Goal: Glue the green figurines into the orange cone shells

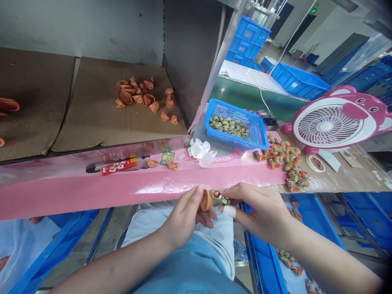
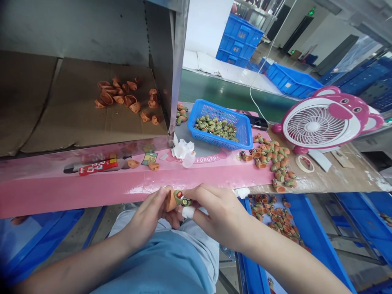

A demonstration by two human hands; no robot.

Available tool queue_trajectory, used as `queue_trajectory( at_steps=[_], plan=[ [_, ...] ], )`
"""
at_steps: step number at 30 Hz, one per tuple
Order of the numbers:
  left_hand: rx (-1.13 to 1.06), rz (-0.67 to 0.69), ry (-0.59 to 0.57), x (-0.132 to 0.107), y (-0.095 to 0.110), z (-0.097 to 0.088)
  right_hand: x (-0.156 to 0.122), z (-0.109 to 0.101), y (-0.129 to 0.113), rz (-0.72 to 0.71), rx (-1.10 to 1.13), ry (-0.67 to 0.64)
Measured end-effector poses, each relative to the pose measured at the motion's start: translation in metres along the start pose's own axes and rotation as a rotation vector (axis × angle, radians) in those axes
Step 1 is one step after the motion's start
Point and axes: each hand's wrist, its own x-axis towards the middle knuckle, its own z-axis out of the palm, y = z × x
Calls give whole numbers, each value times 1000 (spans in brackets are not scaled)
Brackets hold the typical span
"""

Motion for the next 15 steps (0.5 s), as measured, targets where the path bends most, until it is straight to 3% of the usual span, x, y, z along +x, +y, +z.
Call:
queue_trajectory(
  at_steps=[7, 15],
  plan=[
    [-6, 66, 118, 2, -8, 11, -3, 10, -8, 24, -5, 82],
    [1, 39, 108, 0, -11, 12, -7, 15, -9, 35, 2, 101]
  ],
)
